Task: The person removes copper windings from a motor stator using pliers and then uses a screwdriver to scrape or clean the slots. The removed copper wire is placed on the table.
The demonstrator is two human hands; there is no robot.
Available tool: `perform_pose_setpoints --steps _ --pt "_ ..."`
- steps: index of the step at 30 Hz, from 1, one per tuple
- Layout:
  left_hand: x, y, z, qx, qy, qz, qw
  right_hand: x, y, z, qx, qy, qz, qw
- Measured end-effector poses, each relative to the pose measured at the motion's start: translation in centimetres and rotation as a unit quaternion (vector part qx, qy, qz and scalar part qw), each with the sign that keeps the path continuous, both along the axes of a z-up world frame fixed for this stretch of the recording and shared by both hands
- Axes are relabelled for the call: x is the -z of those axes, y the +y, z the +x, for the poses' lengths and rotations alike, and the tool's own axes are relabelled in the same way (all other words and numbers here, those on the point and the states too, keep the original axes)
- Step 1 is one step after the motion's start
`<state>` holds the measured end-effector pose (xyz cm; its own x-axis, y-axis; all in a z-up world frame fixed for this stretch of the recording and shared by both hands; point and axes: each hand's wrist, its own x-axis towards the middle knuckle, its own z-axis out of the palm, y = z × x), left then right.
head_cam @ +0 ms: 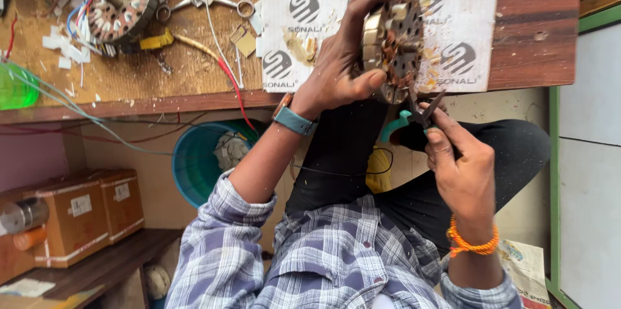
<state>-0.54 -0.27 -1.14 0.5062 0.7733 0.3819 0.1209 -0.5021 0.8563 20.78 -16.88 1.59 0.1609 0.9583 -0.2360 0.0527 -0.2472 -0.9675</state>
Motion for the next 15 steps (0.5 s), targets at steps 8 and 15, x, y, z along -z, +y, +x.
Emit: perform_pose_setpoints --steps 8,15 --pt "0.0 0.1 0.4 -0.002 -0.010 0.024 1.000 3.4 1.1 -0.8 -0.008 0.056 -0.015 0.998" --pt "0.4 0.3 0.4 -0.011 -0.007 0.012 1.000 5.1 3.2 2.2 -0.259 0.044 0.027 0.965"
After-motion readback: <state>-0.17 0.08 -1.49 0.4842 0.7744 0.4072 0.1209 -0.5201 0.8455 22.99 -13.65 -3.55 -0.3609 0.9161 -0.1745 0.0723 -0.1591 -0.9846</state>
